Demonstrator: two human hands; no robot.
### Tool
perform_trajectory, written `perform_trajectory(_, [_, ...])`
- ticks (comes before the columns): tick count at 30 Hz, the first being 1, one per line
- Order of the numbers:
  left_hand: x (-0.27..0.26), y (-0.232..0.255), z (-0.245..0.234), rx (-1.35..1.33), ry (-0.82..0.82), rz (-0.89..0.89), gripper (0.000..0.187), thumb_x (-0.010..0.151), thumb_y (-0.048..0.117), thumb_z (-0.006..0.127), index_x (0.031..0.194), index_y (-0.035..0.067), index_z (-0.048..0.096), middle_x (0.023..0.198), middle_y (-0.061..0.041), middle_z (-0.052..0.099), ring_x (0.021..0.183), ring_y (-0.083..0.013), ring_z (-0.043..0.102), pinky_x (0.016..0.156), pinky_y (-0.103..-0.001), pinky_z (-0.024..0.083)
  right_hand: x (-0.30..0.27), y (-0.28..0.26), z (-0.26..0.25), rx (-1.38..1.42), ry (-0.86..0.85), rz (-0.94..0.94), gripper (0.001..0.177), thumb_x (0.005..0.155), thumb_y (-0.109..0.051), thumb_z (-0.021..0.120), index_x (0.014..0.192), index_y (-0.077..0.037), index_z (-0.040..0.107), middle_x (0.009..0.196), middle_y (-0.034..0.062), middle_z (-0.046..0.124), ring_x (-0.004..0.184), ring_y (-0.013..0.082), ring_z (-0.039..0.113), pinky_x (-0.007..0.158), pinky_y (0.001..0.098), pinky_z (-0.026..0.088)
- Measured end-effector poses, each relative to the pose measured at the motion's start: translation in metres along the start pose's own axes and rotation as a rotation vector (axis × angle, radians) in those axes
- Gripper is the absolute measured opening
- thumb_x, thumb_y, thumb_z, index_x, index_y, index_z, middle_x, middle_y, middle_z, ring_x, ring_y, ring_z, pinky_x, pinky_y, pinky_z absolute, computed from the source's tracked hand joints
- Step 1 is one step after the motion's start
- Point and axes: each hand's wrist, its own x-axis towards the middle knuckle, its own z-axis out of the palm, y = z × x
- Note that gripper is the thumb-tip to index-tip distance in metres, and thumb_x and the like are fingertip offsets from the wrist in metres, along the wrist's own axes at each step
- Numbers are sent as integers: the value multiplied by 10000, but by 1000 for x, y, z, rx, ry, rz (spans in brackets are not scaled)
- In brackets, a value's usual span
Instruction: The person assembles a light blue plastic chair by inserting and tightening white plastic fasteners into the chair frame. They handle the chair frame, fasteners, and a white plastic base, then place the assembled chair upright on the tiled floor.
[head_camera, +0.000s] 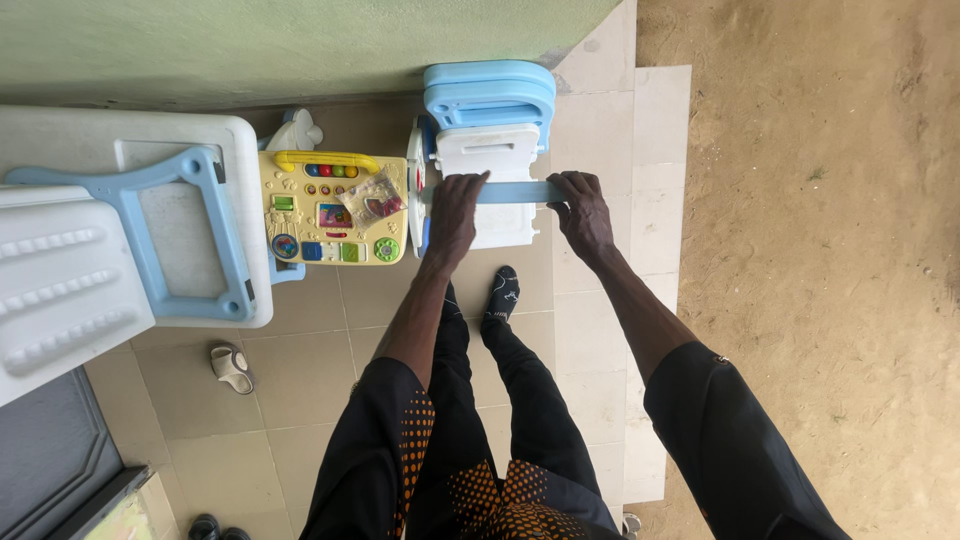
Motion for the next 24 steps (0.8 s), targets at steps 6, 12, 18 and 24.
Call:
perform_trajectory(6, [8,-61,24,-14,-49,-110,532,838,-137,665,1309,109,654,1237,-81,645,1187,-303,566,1044,-441,458,25,39,28,26,-6,9,409,871,-31,776,1260,-75,657,1199,92,669,1097,359,576,913,470,514])
perform_trajectory(12, [15,-95,57,-104,-75,-163,479,846,-116,678,1271,103,659,1232,-77,638,1197,-298,586,956,-387,535,52,70,69,31,-26,6,422,824,-12,793,1222,-72,666,1171,95,664,1102,371,571,910,469,515])
perform_trajectory(18, [19,-116,82,-141,-102,-207,491,832,-119,678,1276,89,658,1239,-96,633,1178,-311,568,968,-412,520,72,90,91,24,-61,-6,432,814,-16,793,1220,-79,662,1172,88,659,1095,361,572,920,455,527])
perform_trajectory(24, [30,-135,109,-195,-109,-205,529,836,-166,631,1317,54,635,1277,-111,622,1194,-320,560,1068,-410,480,84,104,107,64,-84,48,426,836,-2,784,1236,-73,658,1172,100,640,1096,363,561,917,465,518])
